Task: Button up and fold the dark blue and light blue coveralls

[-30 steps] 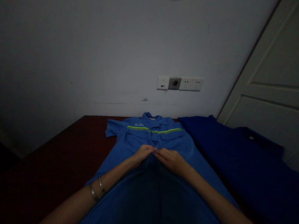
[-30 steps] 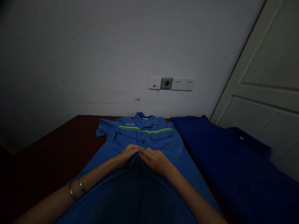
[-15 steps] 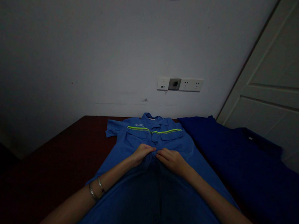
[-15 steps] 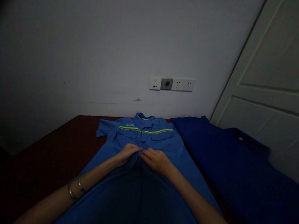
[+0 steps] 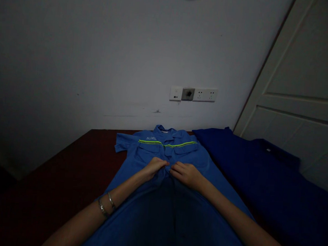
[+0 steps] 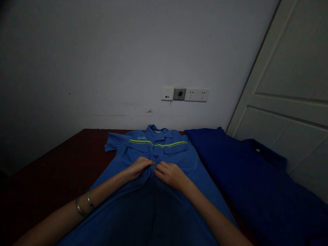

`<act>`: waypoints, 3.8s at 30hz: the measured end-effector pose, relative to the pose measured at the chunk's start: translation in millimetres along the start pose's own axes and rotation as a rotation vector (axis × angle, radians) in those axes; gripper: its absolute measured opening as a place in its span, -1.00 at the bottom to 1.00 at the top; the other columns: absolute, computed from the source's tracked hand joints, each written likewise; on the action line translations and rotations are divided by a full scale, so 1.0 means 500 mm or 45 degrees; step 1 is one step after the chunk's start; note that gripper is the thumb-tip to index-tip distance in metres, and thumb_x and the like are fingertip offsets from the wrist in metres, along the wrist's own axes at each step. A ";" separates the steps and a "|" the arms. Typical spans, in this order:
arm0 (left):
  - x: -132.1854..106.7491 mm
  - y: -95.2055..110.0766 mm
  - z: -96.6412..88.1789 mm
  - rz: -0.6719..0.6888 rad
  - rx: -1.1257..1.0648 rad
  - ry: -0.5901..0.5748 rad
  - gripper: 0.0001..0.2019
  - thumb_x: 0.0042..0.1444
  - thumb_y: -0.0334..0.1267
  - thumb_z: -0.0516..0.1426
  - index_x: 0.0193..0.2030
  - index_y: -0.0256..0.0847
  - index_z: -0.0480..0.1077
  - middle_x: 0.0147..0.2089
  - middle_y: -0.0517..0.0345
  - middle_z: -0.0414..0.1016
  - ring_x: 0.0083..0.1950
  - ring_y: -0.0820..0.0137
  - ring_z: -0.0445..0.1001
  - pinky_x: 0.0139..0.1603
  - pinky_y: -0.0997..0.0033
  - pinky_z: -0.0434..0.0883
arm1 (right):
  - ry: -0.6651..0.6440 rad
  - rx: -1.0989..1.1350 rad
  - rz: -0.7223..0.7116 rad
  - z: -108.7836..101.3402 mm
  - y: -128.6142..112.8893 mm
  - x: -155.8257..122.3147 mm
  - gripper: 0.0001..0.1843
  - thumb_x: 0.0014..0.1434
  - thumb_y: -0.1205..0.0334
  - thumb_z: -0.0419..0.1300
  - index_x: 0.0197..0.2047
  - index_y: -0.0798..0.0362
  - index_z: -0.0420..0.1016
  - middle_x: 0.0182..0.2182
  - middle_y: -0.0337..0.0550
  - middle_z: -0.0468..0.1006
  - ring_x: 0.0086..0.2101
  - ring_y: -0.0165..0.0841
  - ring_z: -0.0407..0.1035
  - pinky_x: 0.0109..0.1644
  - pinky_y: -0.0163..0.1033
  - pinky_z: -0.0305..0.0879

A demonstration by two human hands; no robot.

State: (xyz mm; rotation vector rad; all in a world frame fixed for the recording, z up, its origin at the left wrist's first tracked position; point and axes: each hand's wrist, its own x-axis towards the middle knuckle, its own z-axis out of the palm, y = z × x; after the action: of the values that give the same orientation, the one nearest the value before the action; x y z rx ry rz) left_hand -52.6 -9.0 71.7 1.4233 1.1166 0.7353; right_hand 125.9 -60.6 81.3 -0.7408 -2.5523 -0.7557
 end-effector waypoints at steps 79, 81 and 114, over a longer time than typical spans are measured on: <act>-0.255 0.066 0.019 0.422 0.150 -0.088 -0.77 -0.06 -0.34 0.15 -0.21 -0.25 0.30 -0.39 0.18 0.42 -0.32 0.46 0.40 -0.25 0.50 0.30 | 0.414 0.876 0.972 -0.093 -0.190 -0.011 -0.87 0.05 0.27 0.15 -0.27 0.04 0.42 -0.38 -0.17 0.48 -0.46 -0.42 0.33 -0.41 -0.33 0.30; -0.256 0.065 0.019 0.441 0.128 -0.114 -0.73 -0.09 -0.36 0.17 -0.19 -0.24 0.28 -0.35 0.17 0.42 -0.27 0.45 0.40 -0.22 0.50 0.31 | 0.437 0.880 0.977 -0.088 -0.189 -0.013 -0.85 0.05 0.27 0.14 -0.25 0.04 0.42 -0.36 -0.16 0.49 -0.42 -0.41 0.34 -0.39 -0.33 0.30; -0.242 -0.019 0.020 0.472 0.201 0.156 -0.76 -0.02 -0.17 0.12 -0.29 -0.31 0.45 -0.31 0.07 0.52 -0.26 0.36 0.45 -0.22 0.45 0.35 | 0.032 0.672 1.224 -0.115 -0.162 -0.039 -0.92 0.02 0.30 0.05 -0.37 0.08 0.35 -0.44 -0.17 0.46 -0.38 -0.37 0.36 -0.28 -0.33 0.21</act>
State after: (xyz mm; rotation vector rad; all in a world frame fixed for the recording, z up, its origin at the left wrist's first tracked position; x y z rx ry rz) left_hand -88.5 -125.0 79.4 1.7661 1.0323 1.0247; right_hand 105.9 -159.4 85.5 -1.5177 -1.8531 0.2098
